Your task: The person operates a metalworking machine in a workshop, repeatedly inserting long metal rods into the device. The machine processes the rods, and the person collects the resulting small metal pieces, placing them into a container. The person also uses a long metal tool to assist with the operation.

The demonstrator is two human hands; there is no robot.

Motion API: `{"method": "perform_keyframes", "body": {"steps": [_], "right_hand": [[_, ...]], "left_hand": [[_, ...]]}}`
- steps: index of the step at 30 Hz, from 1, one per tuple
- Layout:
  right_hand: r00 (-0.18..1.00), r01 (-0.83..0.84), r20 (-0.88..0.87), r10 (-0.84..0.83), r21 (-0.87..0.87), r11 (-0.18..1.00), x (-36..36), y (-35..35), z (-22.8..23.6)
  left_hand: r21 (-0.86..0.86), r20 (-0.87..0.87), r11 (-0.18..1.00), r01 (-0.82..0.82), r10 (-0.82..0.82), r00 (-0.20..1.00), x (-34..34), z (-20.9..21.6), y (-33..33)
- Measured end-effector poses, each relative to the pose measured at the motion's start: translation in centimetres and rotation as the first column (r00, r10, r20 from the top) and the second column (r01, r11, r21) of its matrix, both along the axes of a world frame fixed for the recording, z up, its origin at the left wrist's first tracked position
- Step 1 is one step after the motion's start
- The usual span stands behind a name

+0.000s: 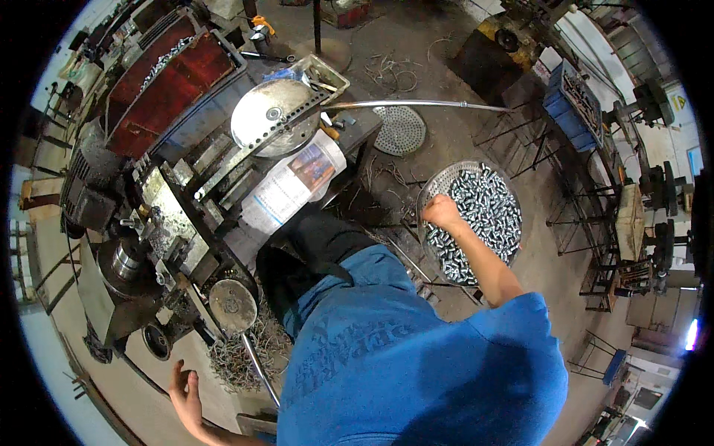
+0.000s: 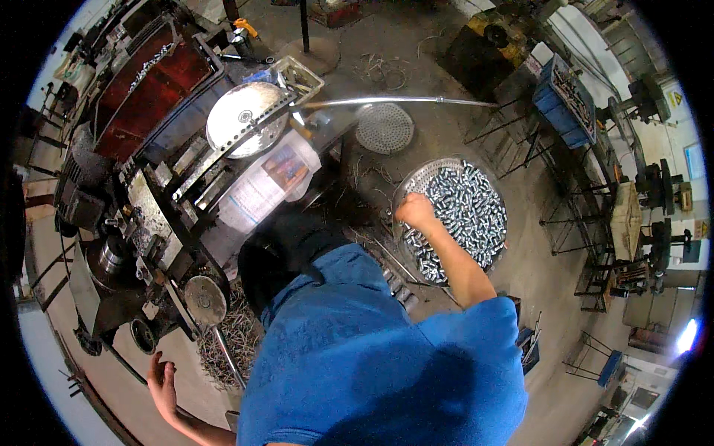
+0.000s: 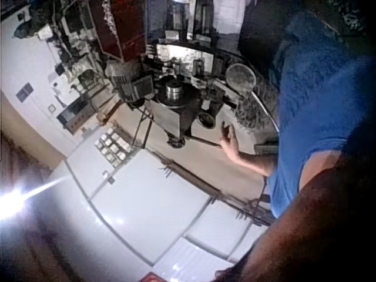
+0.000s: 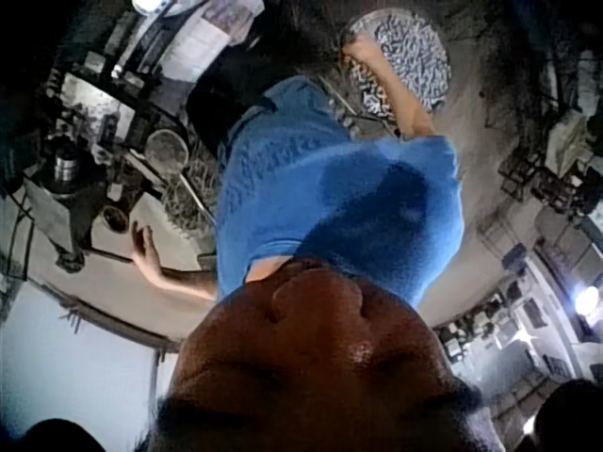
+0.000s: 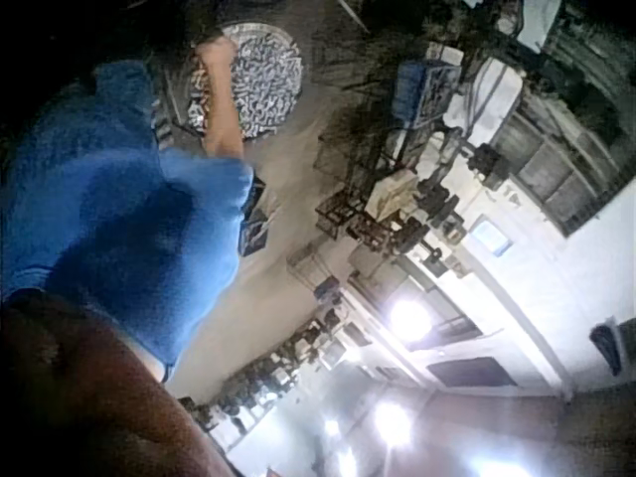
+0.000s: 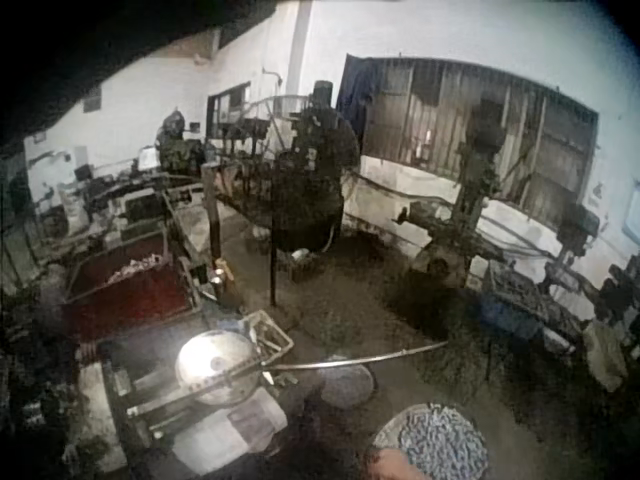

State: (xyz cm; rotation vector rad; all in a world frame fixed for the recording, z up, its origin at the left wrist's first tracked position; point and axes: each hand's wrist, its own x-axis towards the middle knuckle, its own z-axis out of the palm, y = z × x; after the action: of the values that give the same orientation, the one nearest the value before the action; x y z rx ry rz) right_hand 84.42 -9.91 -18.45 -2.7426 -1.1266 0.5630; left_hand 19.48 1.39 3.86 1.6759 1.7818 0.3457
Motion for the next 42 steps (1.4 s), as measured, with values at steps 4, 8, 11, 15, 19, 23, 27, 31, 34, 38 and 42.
{"method": "perform_keyframes", "body": {"steps": [4, 8, 11, 15, 19, 23, 27, 31, 34, 38, 42], "right_hand": [[0.863, -0.246, -0.181, 0.471, 0.665, 0.706, -1.3, 2.4, 4.9], [0.614, -0.291, -0.215, 0.759, 0.833, 0.471, -12.0, 10.6, 13.3], [0.222, -0.156, -0.089, 0.971, 0.98, 0.126, -22.9, 15.9, 15.4], [0.158, -0.088, 0.189, 0.969, 0.98, -0.177, -29.2, 16.8, 21.7], [0.209, -0.022, 0.149, 0.967, 0.989, -0.148, -30.2, 17.3, 20.5], [0.226, -0.165, 0.244, 0.943, 0.964, -0.21, -30.5, 16.1, 19.7], [0.258, -0.41, 0.408, 0.876, 0.867, -0.283, -30.5, 16.2, 19.1], [0.167, -0.546, 0.441, 0.882, 0.786, -0.29, -30.8, 16.4, 18.9], [0.139, -0.484, 0.468, 0.873, 0.801, -0.353, -31.0, 16.7, 19.1], [0.128, -0.475, 0.542, 0.831, 0.769, -0.428, -31.9, 17.2, 18.4], [0.082, -0.57, 0.541, 0.837, 0.714, -0.405, -32.6, 17.9, 17.6]], "left_hand": [[0.101, 0.269, 0.99, 0.101, -0.125, 0.955, 1.2, 1.0, 0.1], [0.305, 0.482, 0.95, -0.069, -0.091, 0.871, 7.3, 0.9, 2.5], [0.163, 0.671, 0.986, -0.045, -0.078, 0.737, 12.4, -0.8, 4.1], [0.067, 0.901, 0.998, -0.015, -0.054, 0.43, 14.9, -3.7, 5.7], [-0.118, 0.95, 0.992, 0.051, 0.097, 0.298, 18.7, 0.3, 4.1], [0.034, 0.754, 0.998, 0.062, -0.066, 0.653, 17.3, 0.3, 3.6], [0.255, 0.547, 0.956, 0.148, -0.269, 0.793, 17.1, 0.5, 3.7], [0.248, 0.51, 0.946, 0.209, -0.311, 0.802, 16.6, 1.4, 3.6], [0.299, 0.49, 0.923, 0.241, -0.365, 0.791, 16.5, 1.9, 3.9], [0.257, 0.492, 0.947, 0.194, -0.301, 0.817, 15.8, 1.6, 4.0], [0.245, 0.505, 0.949, 0.196, -0.297, 0.81, 15.6, 2.6, 3.3]]}}
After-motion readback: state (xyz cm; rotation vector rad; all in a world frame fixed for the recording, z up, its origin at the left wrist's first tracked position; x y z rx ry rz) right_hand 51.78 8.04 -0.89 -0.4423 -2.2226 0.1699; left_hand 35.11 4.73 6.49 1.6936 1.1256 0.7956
